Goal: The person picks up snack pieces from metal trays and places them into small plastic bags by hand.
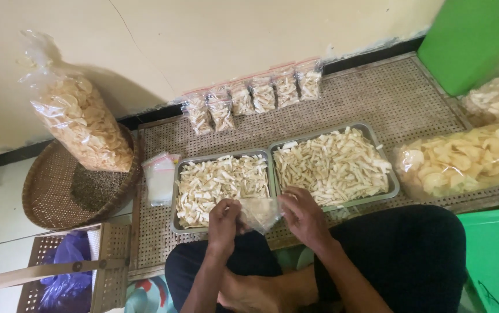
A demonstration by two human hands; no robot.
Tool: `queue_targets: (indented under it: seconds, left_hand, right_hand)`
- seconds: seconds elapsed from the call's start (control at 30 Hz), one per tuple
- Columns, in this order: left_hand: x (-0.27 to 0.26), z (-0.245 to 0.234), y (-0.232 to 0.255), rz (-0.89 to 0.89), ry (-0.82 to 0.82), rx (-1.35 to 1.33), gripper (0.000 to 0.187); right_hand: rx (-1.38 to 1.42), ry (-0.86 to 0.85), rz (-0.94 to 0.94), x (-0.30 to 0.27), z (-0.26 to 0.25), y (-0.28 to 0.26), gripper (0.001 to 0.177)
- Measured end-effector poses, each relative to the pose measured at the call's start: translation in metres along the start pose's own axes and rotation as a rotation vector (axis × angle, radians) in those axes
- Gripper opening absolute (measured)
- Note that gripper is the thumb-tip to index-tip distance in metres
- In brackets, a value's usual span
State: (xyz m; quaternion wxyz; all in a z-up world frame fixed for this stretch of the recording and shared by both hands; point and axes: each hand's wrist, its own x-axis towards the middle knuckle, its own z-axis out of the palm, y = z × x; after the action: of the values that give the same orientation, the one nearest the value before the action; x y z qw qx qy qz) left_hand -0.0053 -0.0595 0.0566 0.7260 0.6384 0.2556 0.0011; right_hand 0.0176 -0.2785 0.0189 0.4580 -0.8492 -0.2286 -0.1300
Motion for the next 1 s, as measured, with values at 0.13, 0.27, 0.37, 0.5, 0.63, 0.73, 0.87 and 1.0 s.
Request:
queue_targets:
  seconds: [0.13, 0.27, 0.37, 0.5, 0.63, 0.73, 0.87, 1.0]
  left_hand:
    - [0.002, -0.007, -0.014, 0.002, -0.031, 0.009, 0.012]
    - [0.007, -0.015, -0.027, 0.058, -0.064, 0.052, 0.008]
    - [0.017, -0.021, -0.042, 0.081, -0.057, 0.086, 0.005]
    - [0.010, -0.023, -0.038, 0.060, -0.036, 0.087, 0.006]
    - [-0.012, -0.019, -0.028, 0.279, 0.132, 0.389, 0.026]
    - [-0.044, 0.003, -0.003, 0.470, 0.245, 0.321, 0.016]
    - [-0.070, 0.035, 0.002, 0.384, 0.008, 0.270, 0.026]
    - [-0.062, 0.053, -0.008, 0.283, 0.037, 0.243, 0.022]
  right_hand:
    - [0.109, -0.043, 0.035, -0.014, -0.003, 0.021, 0.009]
    - [0.389, -0.068, 0.297, -0.020, -0.009, 0.018, 0.014]
    - [0.494, -0.030, 0.393, -0.015, -0.017, 0.002, 0.015]
    - [0.581, 0.030, 0.438, -0.012, -0.021, -0.007, 0.010]
    - [0.520, 0.047, 0.389, -0.016, -0.023, -0.012, 0.015]
    - [0.445, 0.094, 0.252, -0.011, -0.023, -0.024, 0.007]
    - [0.278, 0.099, -0.077, -0.008, -0.015, -0.047, 0.004]
    - [0.124, 0.116, -0.236, -0.010, -0.007, -0.056, 0.008]
